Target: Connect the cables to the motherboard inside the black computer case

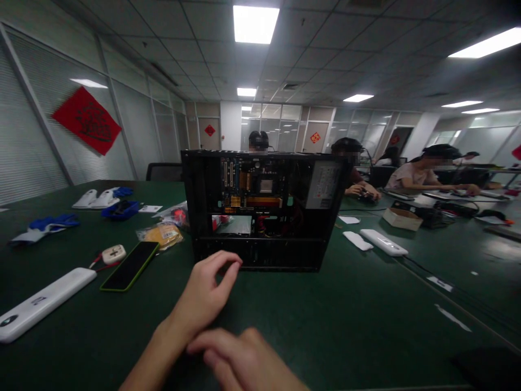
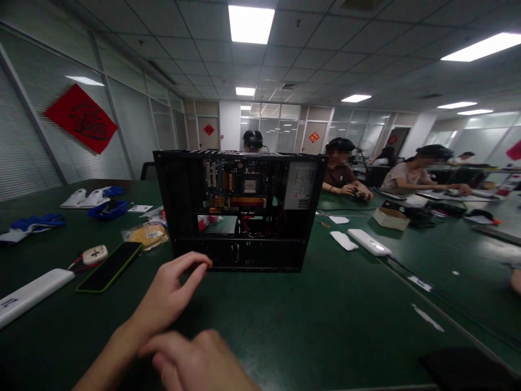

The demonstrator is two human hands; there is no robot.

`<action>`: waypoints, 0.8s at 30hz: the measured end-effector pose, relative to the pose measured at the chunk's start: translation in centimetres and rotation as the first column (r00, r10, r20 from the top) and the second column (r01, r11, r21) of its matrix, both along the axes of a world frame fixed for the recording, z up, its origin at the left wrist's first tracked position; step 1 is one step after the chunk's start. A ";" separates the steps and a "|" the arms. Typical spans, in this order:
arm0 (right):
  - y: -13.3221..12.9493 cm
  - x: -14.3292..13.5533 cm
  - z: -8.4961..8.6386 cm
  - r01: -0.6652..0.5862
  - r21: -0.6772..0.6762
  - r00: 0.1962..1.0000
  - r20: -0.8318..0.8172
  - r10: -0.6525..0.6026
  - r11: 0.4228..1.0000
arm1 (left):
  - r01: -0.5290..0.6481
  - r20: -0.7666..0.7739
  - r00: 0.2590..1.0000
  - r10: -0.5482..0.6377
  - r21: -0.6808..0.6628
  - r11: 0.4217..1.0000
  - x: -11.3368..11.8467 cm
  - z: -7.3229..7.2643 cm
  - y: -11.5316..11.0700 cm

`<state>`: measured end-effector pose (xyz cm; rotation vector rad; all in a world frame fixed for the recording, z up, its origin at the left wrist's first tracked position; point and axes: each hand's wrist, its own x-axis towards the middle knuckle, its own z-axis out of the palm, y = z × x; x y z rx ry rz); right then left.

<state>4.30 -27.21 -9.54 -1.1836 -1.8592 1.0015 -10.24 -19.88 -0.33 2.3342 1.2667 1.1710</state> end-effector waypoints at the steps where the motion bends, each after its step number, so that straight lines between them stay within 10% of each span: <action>1: 1.5 0.4 2.1 -0.025 0.034 1.000 -0.012 0.026 0.999 | 0.023 -0.023 0.999 -0.023 0.016 1.000 1.1 0.6 1.5; 4: 6.7 2.3 8.5 -0.066 0.270 0.995 -0.049 0.082 0.961 | 0.002 -0.125 0.992 -0.001 0.008 1.000 3.7 1.7 6.3; 8: 14.5 6.0 12.8 0.085 0.547 0.967 0.154 -0.200 0.833 | -0.237 -0.393 0.890 0.230 0.031 0.971 6.4 1.8 12.5; 15: 24.6 11.0 10.2 0.140 0.433 0.709 0.583 -0.395 0.890 | -0.134 -0.403 0.912 0.076 -0.118 0.984 8.5 -0.2 18.3; 24: 26.1 10.1 8.5 0.260 0.504 0.591 0.592 -0.548 0.824 | -0.025 -0.369 0.926 -0.074 -0.255 0.967 8.1 -0.8 19.2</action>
